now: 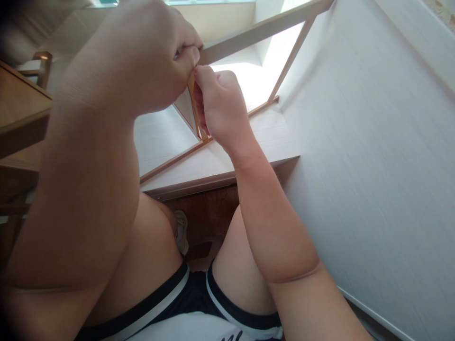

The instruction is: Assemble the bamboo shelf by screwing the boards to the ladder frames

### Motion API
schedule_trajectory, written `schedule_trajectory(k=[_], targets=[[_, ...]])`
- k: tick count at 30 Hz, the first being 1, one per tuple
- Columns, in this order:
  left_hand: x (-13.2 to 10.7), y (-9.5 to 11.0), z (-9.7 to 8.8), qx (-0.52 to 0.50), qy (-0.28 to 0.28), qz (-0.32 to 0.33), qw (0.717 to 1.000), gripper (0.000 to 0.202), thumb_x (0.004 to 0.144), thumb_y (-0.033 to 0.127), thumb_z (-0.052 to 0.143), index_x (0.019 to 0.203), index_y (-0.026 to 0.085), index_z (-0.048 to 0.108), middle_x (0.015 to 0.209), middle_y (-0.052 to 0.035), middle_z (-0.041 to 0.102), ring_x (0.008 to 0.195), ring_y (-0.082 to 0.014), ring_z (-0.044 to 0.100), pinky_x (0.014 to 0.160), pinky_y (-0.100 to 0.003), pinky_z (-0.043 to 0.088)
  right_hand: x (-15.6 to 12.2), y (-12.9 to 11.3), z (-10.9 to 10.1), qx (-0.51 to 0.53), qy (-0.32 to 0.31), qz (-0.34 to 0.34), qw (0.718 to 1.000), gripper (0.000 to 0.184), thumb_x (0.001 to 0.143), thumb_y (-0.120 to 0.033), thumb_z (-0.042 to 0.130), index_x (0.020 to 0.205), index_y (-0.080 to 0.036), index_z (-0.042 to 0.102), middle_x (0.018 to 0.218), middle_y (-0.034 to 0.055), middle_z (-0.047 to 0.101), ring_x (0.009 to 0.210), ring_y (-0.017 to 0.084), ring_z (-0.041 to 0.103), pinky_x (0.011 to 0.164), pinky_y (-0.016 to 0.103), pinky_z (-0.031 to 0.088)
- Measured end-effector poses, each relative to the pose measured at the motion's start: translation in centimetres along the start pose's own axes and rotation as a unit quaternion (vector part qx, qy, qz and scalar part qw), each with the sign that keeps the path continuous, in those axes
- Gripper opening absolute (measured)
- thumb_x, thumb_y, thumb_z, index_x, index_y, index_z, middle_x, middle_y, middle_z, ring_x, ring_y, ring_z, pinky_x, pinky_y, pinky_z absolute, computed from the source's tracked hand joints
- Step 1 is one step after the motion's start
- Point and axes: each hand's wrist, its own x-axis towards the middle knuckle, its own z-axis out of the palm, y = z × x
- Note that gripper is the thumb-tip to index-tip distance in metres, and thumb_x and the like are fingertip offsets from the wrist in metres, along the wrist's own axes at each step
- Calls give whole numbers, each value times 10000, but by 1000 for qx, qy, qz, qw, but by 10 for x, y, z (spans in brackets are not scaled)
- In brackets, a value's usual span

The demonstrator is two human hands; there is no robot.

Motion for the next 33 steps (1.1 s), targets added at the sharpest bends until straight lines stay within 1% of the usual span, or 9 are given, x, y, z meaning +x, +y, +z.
schedule_trajectory(k=[3, 7, 12, 15, 20, 23, 26, 30, 33], targets=[[0, 1, 0, 1, 7, -4, 1000, 239, 871, 102, 433, 775, 132, 649, 709, -63, 542, 767, -244, 610, 813, -427, 434, 0, -1, 0, 8, -10, -6, 1000, 374, 823, -309, 561, 540, -247, 325, 507, -40, 254, 404, 107, 226, 391, 294, 139], [0, 2, 1, 32, -2, -1, 999, 292, 865, 89, 417, 887, 90, 708, 781, -98, 598, 824, -264, 626, 782, -413, 447, -5, -3, 6, 90, -54, -7, 994, 348, 813, -273, 499, 549, -265, 273, 571, -59, 150, 429, 106, 151, 389, 296, 144], [0, 3, 0, 39, -3, 3, 999, 315, 884, 109, 394, 893, 72, 706, 771, -81, 587, 823, -243, 632, 846, -436, 452, -7, -5, 10, 162, -45, 79, 983, 390, 808, -313, 525, 586, -252, 210, 503, -73, 110, 414, 113, 104, 380, 284, 167], [-1, 3, -1, 43, -16, -1, 999, 344, 905, 135, 361, 922, 63, 697, 796, -74, 585, 876, -252, 633, 890, -465, 448, -6, -5, 8, 218, -58, 128, 966, 442, 831, -318, 554, 623, -247, 170, 480, -77, 110, 396, 108, 115, 366, 270, 177], [1, -3, 2, 26, -7, 4, 1000, 341, 921, 173, 358, 857, 90, 682, 793, -71, 619, 843, -214, 628, 988, -482, 403, -6, -6, 2, 303, -110, 150, 935, 533, 849, -352, 588, 683, -246, 93, 457, -80, 115, 385, 109, 181, 357, 245, 189], [2, -5, 4, 16, 14, 8, 1000, 324, 908, 176, 367, 824, 113, 674, 752, -61, 607, 779, -191, 597, 976, -469, 398, -6, -6, 0, 291, -115, 150, 938, 544, 834, -323, 591, 697, -241, 71, 457, -78, 116, 392, 107, 192, 362, 234, 197], [2, -3, 4, 15, 23, 0, 1000, 274, 866, 149, 401, 762, 114, 652, 694, -52, 556, 729, -186, 568, 931, -464, 406, -6, -7, 3, 253, -132, 114, 952, 530, 797, -290, 596, 676, -239, 83, 481, -73, 107, 407, 104, 163, 365, 242, 186], [1, 0, 2, 23, 24, 10, 999, 208, 805, 91, 418, 704, 129, 597, 649, -33, 473, 751, -234, 590, 880, -475, 424, -8, -9, 10, 112, -31, 61, 991, 427, 784, -301, 570, 606, -248, 186, 547, -57, 137, 446, 114, 124, 382, 275, 162], [1, 0, 2, 6, 28, 10, 1000, 214, 845, 110, 425, 695, 140, 575, 694, -74, 545, 778, -277, 616, 867, -487, 431, -8, -10, 10, 24, -9, 35, 999, 370, 804, -307, 514, 571, -253, 231, 566, -42, 165, 451, 120, 146, 389, 291, 159]])
